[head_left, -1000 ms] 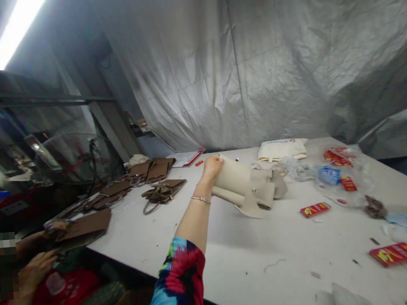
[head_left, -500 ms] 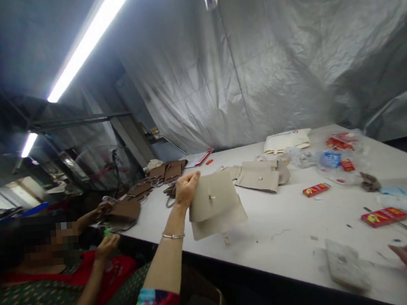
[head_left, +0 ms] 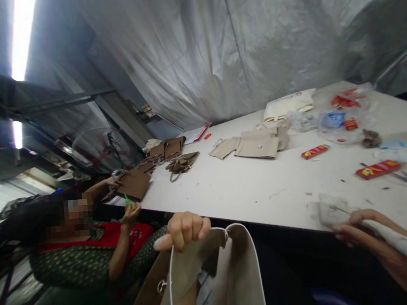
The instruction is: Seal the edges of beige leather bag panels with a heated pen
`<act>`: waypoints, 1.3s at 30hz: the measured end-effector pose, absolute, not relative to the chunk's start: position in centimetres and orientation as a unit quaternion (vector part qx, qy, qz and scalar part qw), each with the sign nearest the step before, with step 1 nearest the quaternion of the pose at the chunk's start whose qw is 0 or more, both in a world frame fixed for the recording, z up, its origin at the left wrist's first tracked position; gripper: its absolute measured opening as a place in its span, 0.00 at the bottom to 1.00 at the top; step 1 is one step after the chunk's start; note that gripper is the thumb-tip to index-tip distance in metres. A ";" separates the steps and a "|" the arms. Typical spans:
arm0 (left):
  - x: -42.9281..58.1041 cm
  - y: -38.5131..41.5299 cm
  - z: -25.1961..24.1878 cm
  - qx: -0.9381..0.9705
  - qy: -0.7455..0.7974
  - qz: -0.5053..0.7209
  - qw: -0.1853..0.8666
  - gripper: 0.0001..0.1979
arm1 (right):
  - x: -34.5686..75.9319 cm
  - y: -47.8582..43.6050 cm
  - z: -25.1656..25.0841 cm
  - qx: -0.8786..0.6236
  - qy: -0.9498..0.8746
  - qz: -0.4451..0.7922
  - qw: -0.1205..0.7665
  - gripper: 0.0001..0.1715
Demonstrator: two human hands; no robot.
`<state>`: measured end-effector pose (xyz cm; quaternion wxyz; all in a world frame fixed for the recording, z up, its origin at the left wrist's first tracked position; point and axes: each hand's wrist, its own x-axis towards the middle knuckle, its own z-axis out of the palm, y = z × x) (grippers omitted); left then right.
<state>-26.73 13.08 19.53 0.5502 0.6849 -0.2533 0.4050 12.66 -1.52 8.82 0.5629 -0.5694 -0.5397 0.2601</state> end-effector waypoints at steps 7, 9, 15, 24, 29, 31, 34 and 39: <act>-17.9 9.4 13.5 0.556 -0.297 0.432 0.645 0.37 | 5.8 -3.2 14.6 -0.444 -0.573 0.441 0.530 0.25; -16.5 8.9 12.4 0.544 -0.263 0.450 0.658 0.37 | 4.9 -3.5 15.5 -0.440 -0.620 0.443 0.476 0.26; -14.2 7.7 10.9 0.497 -0.189 0.507 0.679 0.40 | 4.9 -3.7 14.8 -0.468 -0.651 0.423 0.423 0.12; -12.0 6.6 12.2 0.472 -0.174 0.511 0.697 0.37 | 6.3 -4.1 13.3 -0.481 -0.631 0.396 0.461 0.08; -11.3 6.4 11.2 0.460 -0.215 0.505 0.698 0.38 | 6.3 -4.1 12.3 -0.472 -0.565 0.447 0.508 0.13; -11.4 5.9 10.6 0.458 -0.227 0.507 0.694 0.38 | 6.0 -4.2 11.8 -0.458 -0.507 0.491 0.541 0.16; -13.0 5.1 10.6 0.437 -0.090 0.522 0.727 0.34 | 5.7 -4.5 11.2 -0.430 -0.441 0.544 0.570 0.19; -16.9 5.6 12.7 0.467 0.158 0.351 0.796 0.29 | 5.6 -4.8 10.8 -0.392 -0.406 0.584 0.583 0.21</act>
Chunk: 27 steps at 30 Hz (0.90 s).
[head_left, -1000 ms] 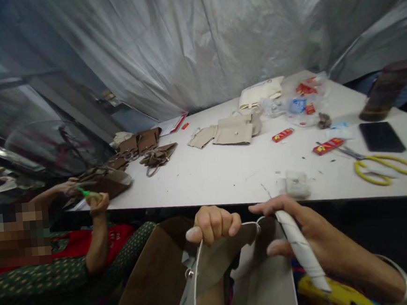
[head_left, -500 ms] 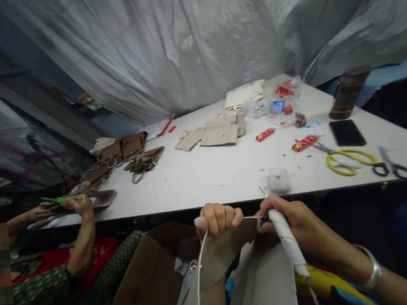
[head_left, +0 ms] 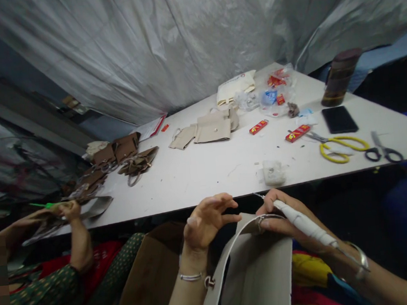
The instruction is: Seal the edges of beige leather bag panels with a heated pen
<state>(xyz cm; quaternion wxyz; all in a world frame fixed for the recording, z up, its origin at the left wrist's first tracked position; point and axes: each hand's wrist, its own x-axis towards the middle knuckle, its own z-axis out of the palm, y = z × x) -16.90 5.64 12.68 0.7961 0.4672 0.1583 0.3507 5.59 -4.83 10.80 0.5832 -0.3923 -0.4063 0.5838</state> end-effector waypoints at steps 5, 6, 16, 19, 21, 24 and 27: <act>-16.6 5.4 12.3 0.543 0.237 0.179 0.785 0.39 | 4.5 -5.1 9.8 -0.418 -0.411 0.566 0.580 0.18; -16.1 4.9 12.0 0.557 0.243 0.163 0.777 0.38 | 4.2 -5.2 9.5 -0.430 -0.408 0.557 0.581 0.18; -12.0 0.8 10.0 0.647 0.440 0.200 0.590 0.13 | 3.9 -5.5 6.0 -0.518 -0.382 0.500 0.580 0.20; -11.7 0.7 8.5 0.591 0.472 0.220 0.616 0.12 | 4.3 -5.6 5.6 -0.502 -0.382 0.526 0.571 0.20; -11.7 0.8 7.3 0.543 0.494 0.231 0.639 0.11 | 4.8 -5.9 5.5 -0.489 -0.386 0.536 0.570 0.19; -11.7 1.2 5.8 0.492 0.524 0.241 0.652 0.11 | 6.3 -6.2 4.7 -0.490 -0.372 0.513 0.599 0.18; -11.3 1.3 4.4 0.468 0.541 0.233 0.659 0.12 | 8.7 -6.0 3.4 -0.535 -0.341 0.450 0.629 0.21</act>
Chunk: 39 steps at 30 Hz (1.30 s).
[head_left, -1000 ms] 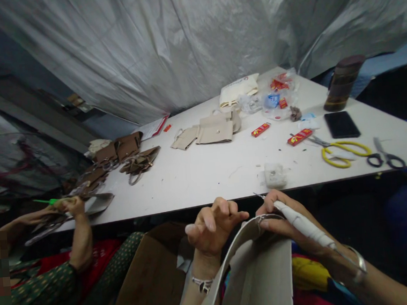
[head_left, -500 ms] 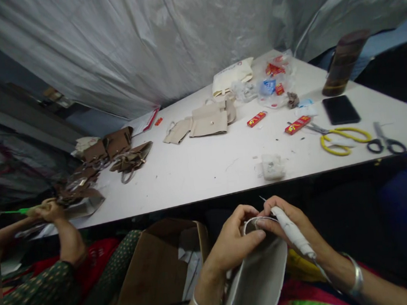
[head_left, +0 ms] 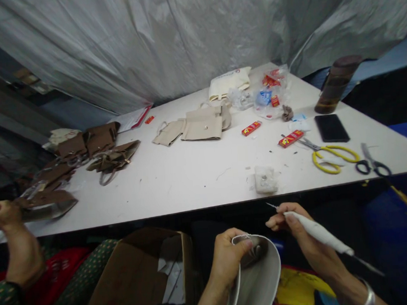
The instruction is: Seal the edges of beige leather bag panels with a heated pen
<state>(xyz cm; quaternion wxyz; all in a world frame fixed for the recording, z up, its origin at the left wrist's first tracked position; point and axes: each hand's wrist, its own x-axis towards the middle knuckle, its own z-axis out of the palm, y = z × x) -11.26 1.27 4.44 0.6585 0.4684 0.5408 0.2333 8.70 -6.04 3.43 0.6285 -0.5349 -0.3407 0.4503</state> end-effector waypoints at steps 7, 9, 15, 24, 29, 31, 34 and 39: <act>-9.4 0.8 2.2 0.507 0.521 0.177 0.664 0.11 | 14.2 -3.6 2.7 -0.693 -0.361 0.252 0.572 0.26; -9.2 0.9 2.0 0.530 0.518 0.166 0.650 0.10 | 14.9 -2.8 2.8 -0.694 -0.372 0.236 0.569 0.24; -9.0 1.4 2.1 0.562 0.514 0.153 0.630 0.08 | 15.3 -1.1 2.1 -0.693 -0.405 0.204 0.560 0.20; -7.8 2.2 2.3 0.594 0.515 0.149 0.599 0.07 | 14.7 0.0 2.0 -0.683 -0.449 0.182 0.547 0.17; -7.5 2.7 2.6 0.576 0.516 0.116 0.624 0.07 | 14.5 0.2 2.0 -0.695 -0.451 0.197 0.525 0.18; -7.6 2.9 2.5 0.560 0.520 0.115 0.634 0.07 | 14.5 0.2 1.8 -0.696 -0.447 0.199 0.526 0.19; -7.8 3.0 2.4 0.541 0.523 0.119 0.647 0.06 | 14.8 0.3 1.7 -0.700 -0.429 0.199 0.535 0.22; -7.7 2.7 2.7 0.537 0.526 0.125 0.647 0.04 | 14.7 -0.7 2.2 -0.691 -0.381 0.190 0.584 0.20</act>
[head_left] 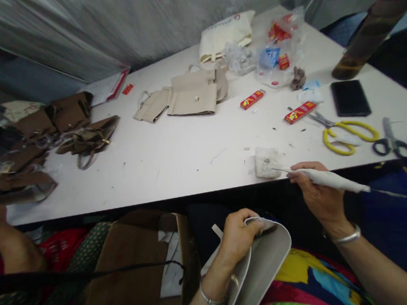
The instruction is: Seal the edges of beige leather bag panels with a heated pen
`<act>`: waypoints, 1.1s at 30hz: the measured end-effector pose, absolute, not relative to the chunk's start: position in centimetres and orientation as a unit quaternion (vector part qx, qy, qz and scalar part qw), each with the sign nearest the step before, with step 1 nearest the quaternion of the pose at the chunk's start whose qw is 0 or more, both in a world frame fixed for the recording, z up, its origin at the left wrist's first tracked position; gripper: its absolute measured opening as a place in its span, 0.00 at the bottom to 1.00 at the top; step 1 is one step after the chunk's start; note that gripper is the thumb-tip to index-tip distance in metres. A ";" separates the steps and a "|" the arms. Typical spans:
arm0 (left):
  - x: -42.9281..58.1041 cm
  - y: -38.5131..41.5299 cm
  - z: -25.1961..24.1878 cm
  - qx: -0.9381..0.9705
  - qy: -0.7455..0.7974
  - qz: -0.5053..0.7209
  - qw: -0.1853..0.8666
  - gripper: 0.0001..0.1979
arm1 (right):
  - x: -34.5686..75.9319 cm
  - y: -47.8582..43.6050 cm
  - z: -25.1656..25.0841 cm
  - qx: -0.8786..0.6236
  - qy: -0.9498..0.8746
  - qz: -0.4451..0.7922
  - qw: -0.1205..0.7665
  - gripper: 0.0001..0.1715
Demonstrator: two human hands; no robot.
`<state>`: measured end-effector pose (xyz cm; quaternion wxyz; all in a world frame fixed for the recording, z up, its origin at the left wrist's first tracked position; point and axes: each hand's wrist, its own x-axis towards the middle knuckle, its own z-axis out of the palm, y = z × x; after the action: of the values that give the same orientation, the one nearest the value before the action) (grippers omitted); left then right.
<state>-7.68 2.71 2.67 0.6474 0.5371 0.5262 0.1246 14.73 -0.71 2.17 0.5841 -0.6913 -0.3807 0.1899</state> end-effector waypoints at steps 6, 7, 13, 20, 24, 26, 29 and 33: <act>-7.4 2.3 3.1 0.531 0.516 0.120 0.661 0.03 | 12.6 -2.8 1.8 -0.579 -0.392 0.471 0.537 0.23; -7.4 2.3 3.1 0.532 0.515 0.120 0.662 0.03 | 12.3 -3.1 1.6 -0.576 -0.398 0.486 0.523 0.22; -7.3 2.0 3.2 0.536 0.508 0.120 0.663 0.03 | 11.8 -3.9 1.0 -0.582 -0.437 0.488 0.481 0.20; -7.3 1.9 3.5 0.539 0.506 0.117 0.664 0.06 | 12.0 -3.8 2.3 -0.588 -0.480 0.465 0.456 0.18; -7.3 1.7 3.3 0.530 0.505 0.121 0.670 0.04 | 12.1 -3.3 3.0 -0.580 -0.502 0.463 0.445 0.19; -7.2 1.6 3.1 0.534 0.506 0.122 0.666 0.03 | 12.1 -3.0 3.3 -0.578 -0.515 0.465 0.430 0.20; -7.2 1.3 2.6 0.544 0.511 0.115 0.656 0.03 | 12.2 -2.5 3.6 -0.572 -0.532 0.473 0.408 0.23; -7.2 0.9 2.0 0.578 0.519 0.100 0.622 0.03 | 11.9 -2.1 4.1 -0.564 -0.558 0.469 0.387 0.25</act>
<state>-7.16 0.92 2.03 0.6220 0.5781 0.5186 0.1002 11.91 -2.09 4.08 0.3874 -0.5643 -0.5584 0.4687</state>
